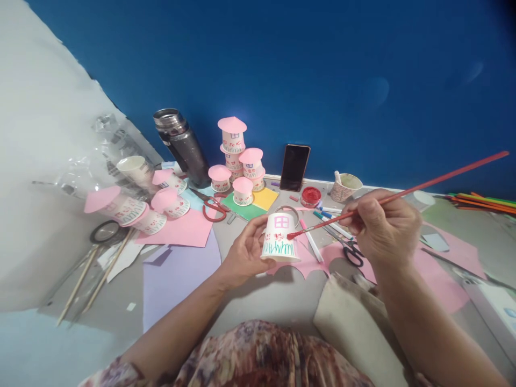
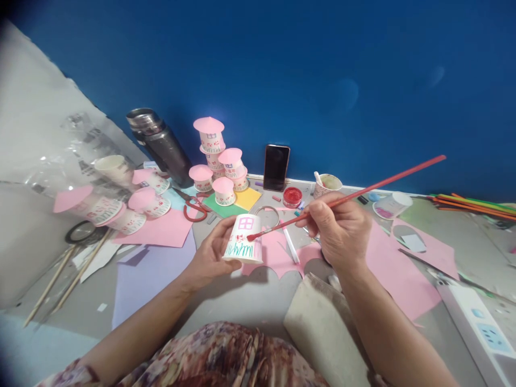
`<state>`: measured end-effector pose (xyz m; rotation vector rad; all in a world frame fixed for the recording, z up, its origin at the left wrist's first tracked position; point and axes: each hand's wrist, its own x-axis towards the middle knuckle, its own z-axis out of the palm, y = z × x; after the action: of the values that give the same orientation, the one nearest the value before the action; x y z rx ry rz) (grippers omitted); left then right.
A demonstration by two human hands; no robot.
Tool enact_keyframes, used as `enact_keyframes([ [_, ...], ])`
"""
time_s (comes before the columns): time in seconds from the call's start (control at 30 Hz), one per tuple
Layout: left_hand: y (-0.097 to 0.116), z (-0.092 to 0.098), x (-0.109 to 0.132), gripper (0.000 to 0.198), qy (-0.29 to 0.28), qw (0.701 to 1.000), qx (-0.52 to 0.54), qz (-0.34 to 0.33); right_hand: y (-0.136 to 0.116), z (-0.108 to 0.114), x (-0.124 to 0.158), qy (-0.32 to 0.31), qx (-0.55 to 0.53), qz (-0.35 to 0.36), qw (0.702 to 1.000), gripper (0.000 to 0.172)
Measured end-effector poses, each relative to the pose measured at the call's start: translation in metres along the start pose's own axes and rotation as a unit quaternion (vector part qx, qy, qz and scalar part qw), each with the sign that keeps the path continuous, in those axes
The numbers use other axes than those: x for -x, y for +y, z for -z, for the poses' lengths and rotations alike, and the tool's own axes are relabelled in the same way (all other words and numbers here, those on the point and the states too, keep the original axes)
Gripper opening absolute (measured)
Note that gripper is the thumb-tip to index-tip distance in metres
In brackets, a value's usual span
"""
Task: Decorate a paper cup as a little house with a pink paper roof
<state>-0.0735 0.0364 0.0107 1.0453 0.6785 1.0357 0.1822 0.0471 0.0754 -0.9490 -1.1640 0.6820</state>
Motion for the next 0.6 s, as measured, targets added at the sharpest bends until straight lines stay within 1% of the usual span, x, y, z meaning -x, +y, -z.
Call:
enact_keyframes([
  [0.23,-0.0002,0.0001,-0.0002,0.091,0.003,1.000,0.009,0.016,-0.0001,0.0006,0.0016,-0.006,0.012,0.010,1.000,0.033],
  [0.5,0.0002,-0.0002,0.0003,0.088,0.010,1.000,0.011,0.018,-0.0056,-0.0005,-0.0005,0.025,0.016,0.028,0.999,0.034],
  [0.6,0.0006,-0.0005,0.0007,0.088,0.006,1.000,0.005,0.017,-0.0045,-0.0001,-0.0006,0.022,0.018,0.030,0.999,0.034],
])
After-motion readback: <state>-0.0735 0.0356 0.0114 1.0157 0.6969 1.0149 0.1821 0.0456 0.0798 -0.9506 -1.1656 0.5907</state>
